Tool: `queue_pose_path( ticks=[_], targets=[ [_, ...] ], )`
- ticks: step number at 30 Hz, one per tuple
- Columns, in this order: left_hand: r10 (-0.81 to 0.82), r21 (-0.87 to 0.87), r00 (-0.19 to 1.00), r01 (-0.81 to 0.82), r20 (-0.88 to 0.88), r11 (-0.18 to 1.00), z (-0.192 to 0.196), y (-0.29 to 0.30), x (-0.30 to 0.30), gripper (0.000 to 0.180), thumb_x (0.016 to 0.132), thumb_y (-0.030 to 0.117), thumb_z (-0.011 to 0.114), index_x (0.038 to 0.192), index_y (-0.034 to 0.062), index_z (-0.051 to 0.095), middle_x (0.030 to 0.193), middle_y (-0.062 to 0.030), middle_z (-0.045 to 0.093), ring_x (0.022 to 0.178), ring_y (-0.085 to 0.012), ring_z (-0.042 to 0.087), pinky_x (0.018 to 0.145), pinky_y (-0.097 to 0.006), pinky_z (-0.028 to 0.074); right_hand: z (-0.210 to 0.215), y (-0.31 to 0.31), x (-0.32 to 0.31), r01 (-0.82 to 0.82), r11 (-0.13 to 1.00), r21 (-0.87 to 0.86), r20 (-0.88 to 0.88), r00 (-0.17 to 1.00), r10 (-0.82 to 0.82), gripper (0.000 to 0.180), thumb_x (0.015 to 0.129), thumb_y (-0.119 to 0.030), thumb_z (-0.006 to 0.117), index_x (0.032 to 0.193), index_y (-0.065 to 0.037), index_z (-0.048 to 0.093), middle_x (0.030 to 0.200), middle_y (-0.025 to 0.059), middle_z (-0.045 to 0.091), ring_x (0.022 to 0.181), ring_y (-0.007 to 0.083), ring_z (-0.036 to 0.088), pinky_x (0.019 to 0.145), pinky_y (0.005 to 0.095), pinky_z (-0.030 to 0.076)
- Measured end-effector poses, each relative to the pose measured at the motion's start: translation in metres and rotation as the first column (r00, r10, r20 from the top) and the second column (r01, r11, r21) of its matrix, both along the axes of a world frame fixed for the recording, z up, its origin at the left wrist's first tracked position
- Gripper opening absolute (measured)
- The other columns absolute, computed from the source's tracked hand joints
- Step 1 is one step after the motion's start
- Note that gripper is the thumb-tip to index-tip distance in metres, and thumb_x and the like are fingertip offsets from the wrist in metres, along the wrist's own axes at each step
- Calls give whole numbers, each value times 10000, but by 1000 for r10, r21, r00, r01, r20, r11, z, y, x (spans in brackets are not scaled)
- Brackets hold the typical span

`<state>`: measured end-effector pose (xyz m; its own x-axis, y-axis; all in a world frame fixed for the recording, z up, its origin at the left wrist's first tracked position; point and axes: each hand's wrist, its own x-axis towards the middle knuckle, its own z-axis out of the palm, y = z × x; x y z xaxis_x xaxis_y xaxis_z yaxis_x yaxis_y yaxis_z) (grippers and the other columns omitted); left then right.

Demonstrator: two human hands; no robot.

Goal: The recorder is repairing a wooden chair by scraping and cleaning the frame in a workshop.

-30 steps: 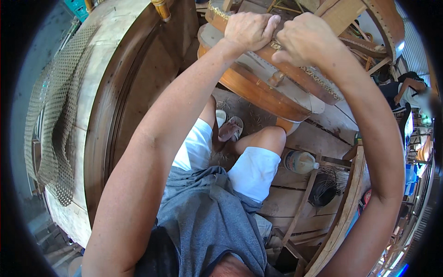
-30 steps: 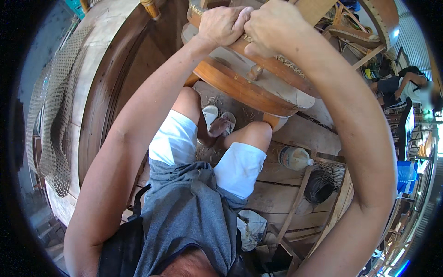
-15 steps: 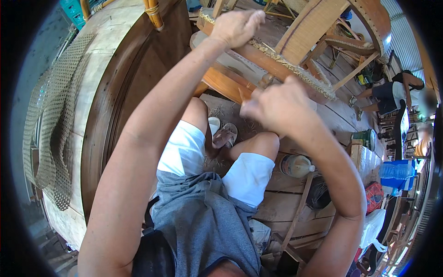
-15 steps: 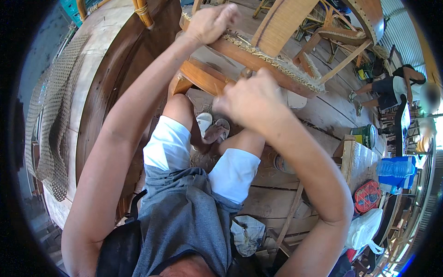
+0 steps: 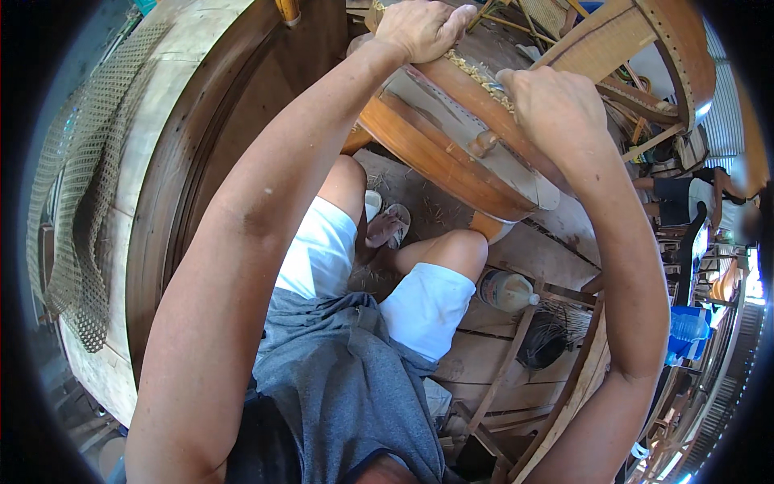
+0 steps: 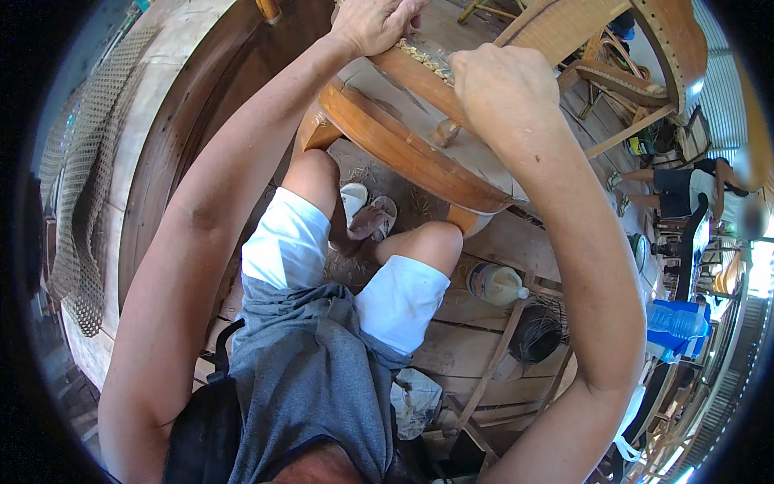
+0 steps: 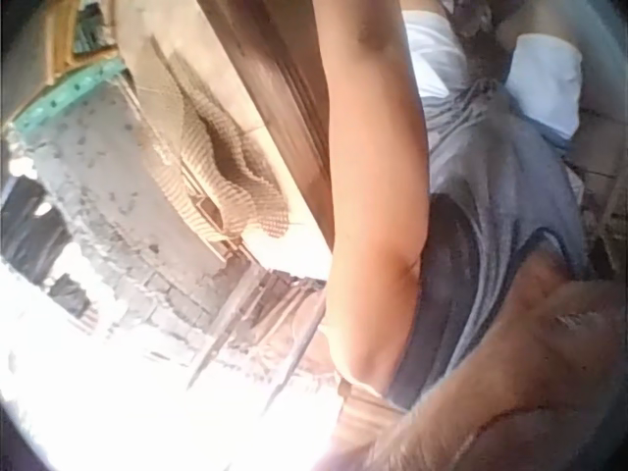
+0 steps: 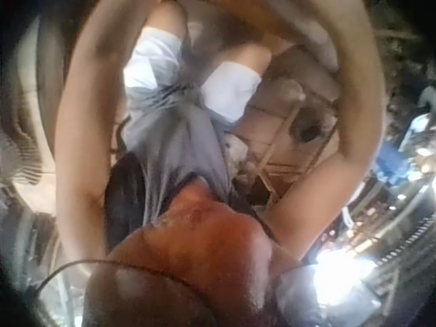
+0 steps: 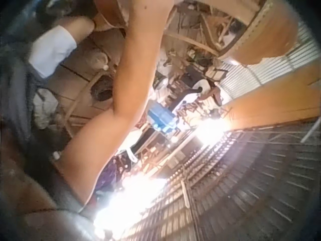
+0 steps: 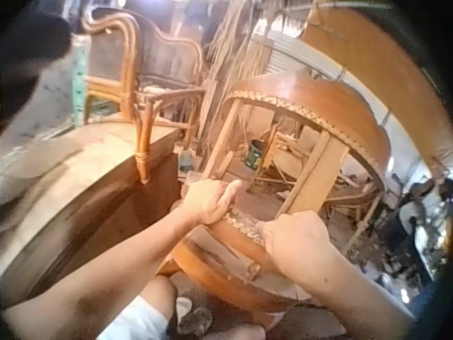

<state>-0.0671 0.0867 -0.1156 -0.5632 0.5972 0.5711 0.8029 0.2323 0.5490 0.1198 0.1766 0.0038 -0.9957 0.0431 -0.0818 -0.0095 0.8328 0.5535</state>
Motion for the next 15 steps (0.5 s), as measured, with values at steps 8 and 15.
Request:
queue_pose_path(
  ticks=[8,15],
  targets=[
    [-10,41,999,11,-30,999,-1,2,1,564,1045,439,358,733,125,707,721,-131,700,748,-366,680,717,-464,525,19,-8,-15,-8,994,106,83,997,-1,193,898,-129,564,976,-114,740,870,137,742,854,298,735,735,411,582],
    [41,29,998,-39,-48,999,-3,3,0,547,1042,430,367,737,115,695,732,-148,698,756,-378,675,716,-474,521,13,-13,-13,-46,993,106,111,993,34,199,883,-125,567,957,-100,750,886,152,744,853,306,737,744,419,585]
  ],
)
